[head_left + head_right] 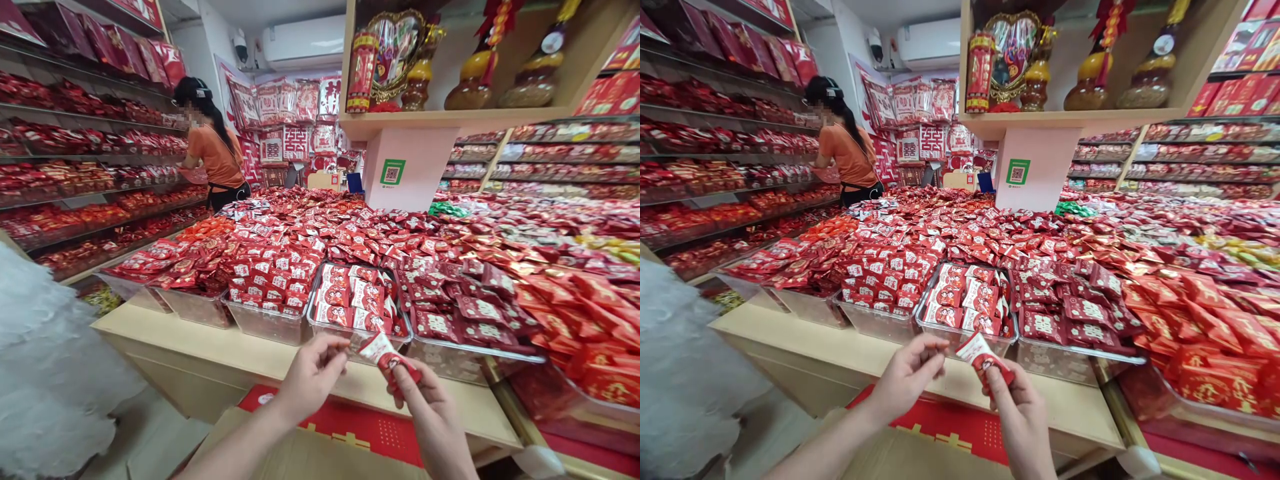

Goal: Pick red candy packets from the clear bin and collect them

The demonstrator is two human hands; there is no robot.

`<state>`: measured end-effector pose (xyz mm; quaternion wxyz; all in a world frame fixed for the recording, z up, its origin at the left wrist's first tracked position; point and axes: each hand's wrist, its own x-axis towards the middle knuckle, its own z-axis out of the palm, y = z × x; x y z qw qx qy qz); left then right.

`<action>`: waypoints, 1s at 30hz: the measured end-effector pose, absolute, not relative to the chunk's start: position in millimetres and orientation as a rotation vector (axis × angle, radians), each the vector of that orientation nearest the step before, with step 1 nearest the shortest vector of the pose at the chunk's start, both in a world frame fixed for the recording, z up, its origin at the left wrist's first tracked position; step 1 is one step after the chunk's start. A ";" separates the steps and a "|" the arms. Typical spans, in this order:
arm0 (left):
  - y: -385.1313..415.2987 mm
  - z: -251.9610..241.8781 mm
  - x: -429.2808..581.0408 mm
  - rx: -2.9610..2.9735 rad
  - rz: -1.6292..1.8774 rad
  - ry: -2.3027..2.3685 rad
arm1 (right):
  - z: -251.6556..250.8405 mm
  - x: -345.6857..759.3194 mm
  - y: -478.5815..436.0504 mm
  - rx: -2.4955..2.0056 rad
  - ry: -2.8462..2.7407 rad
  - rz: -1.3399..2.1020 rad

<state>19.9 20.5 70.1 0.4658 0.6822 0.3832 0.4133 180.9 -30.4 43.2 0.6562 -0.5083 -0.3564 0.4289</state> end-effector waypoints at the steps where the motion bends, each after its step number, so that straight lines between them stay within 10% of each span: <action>1: 32.4 81.2 24.4 1.887 1.043 0.956 | 44.0 185.0 -28.9 -1.109 -0.730 0.974; 6: 112.7 119.4 63.4 2.780 0.577 1.187 | 48.5 199.8 -26.6 -0.917 -0.471 1.053; 30: 154.3 110.9 80.5 2.713 0.452 1.439 | 124.2 233.2 170.2 -1.921 -2.197 0.061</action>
